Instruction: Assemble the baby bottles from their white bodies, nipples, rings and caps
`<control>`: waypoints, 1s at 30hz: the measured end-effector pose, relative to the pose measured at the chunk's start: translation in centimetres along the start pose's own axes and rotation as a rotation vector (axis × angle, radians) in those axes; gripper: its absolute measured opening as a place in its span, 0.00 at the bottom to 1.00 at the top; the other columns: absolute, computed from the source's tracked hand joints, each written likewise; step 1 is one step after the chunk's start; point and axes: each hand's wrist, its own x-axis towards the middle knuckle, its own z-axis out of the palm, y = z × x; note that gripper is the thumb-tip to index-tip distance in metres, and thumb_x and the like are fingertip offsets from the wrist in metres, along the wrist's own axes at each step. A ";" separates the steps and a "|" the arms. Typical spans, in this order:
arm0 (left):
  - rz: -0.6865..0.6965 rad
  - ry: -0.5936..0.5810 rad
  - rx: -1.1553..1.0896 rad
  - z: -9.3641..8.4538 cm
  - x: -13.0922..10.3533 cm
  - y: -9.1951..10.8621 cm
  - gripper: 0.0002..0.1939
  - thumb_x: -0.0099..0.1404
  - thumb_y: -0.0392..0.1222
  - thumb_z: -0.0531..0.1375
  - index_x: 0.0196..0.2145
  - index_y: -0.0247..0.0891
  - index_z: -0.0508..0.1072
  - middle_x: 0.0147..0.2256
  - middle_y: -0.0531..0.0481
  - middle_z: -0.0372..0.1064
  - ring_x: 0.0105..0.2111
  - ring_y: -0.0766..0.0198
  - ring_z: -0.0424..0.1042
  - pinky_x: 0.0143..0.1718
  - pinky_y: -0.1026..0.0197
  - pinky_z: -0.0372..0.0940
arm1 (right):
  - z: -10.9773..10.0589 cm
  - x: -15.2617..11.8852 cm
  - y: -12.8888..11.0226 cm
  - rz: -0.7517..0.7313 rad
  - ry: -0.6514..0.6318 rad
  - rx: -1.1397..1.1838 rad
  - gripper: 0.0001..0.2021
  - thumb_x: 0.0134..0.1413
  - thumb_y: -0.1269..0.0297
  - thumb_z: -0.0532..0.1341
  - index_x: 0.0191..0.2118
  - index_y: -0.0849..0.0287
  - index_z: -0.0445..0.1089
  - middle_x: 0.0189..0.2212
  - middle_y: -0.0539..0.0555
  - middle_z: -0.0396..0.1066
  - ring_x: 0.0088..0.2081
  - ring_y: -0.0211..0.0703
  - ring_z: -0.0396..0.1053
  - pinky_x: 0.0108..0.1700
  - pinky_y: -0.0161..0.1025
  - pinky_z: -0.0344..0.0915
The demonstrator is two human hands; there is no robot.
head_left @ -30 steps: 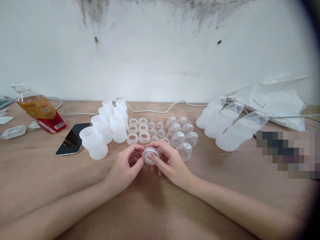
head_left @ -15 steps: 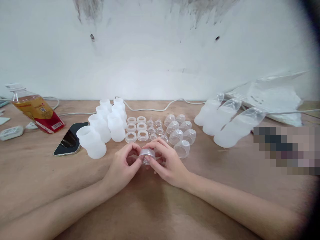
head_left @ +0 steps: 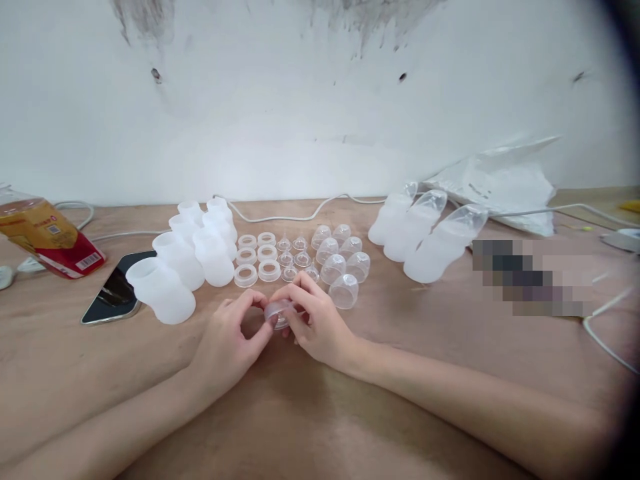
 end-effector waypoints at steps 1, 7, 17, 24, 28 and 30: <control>0.003 0.015 0.021 0.0 0.0 -0.1 0.02 0.59 0.40 0.53 0.32 0.41 0.63 0.30 0.56 0.67 0.31 0.64 0.65 0.33 0.62 0.59 | 0.0 0.0 0.0 -0.022 0.002 -0.015 0.11 0.48 0.79 0.51 0.36 0.61 0.65 0.33 0.52 0.53 0.26 0.30 0.58 0.24 0.28 0.65; 0.075 0.040 0.034 -0.3 0.1 -0.9 0.04 0.56 0.36 0.53 0.32 0.41 0.61 0.29 0.57 0.66 0.28 0.66 0.65 0.31 0.64 0.60 | -0.3 -0.1 -0.3 -0.171 -0.067 0.013 0.20 0.43 0.82 0.51 0.44 0.60 0.61 0.38 0.55 0.57 0.37 0.36 0.60 0.27 0.28 0.65; 0.284 0.097 0.200 -0.3 -0.1 -1.9 0.04 0.55 0.35 0.55 0.31 0.41 0.64 0.29 0.56 0.70 0.30 0.64 0.69 0.30 0.64 0.63 | -0.5 -0.3 0.8 -0.163 -0.114 -0.056 0.17 0.48 0.78 0.51 0.45 0.59 0.58 0.39 0.54 0.63 0.36 0.35 0.65 0.33 0.31 0.67; 0.394 0.162 0.185 -0.2 0.0 -1.3 0.07 0.53 0.31 0.54 0.27 0.39 0.59 0.28 0.54 0.70 0.29 0.65 0.70 0.31 0.62 0.63 | -0.1 -0.5 1.0 -0.185 -0.105 -0.059 0.17 0.48 0.79 0.50 0.44 0.58 0.54 0.37 0.53 0.65 0.37 0.35 0.67 0.35 0.33 0.66; 0.384 0.148 0.147 -0.4 -0.1 -0.8 0.05 0.54 0.30 0.53 0.26 0.38 0.60 0.27 0.53 0.70 0.27 0.65 0.69 0.30 0.61 0.62 | 0.1 -0.7 0.6 -0.105 -0.056 0.005 0.15 0.46 0.78 0.53 0.40 0.57 0.53 0.32 0.50 0.65 0.30 0.32 0.67 0.28 0.28 0.65; 0.322 0.126 0.107 -0.5 -0.2 -0.4 0.04 0.54 0.31 0.53 0.25 0.38 0.61 0.26 0.53 0.70 0.26 0.64 0.68 0.28 0.62 0.62 | 0.3 -0.7 0.2 -0.068 -0.020 0.016 0.13 0.44 0.78 0.53 0.37 0.58 0.54 0.29 0.48 0.64 0.27 0.31 0.67 0.26 0.28 0.65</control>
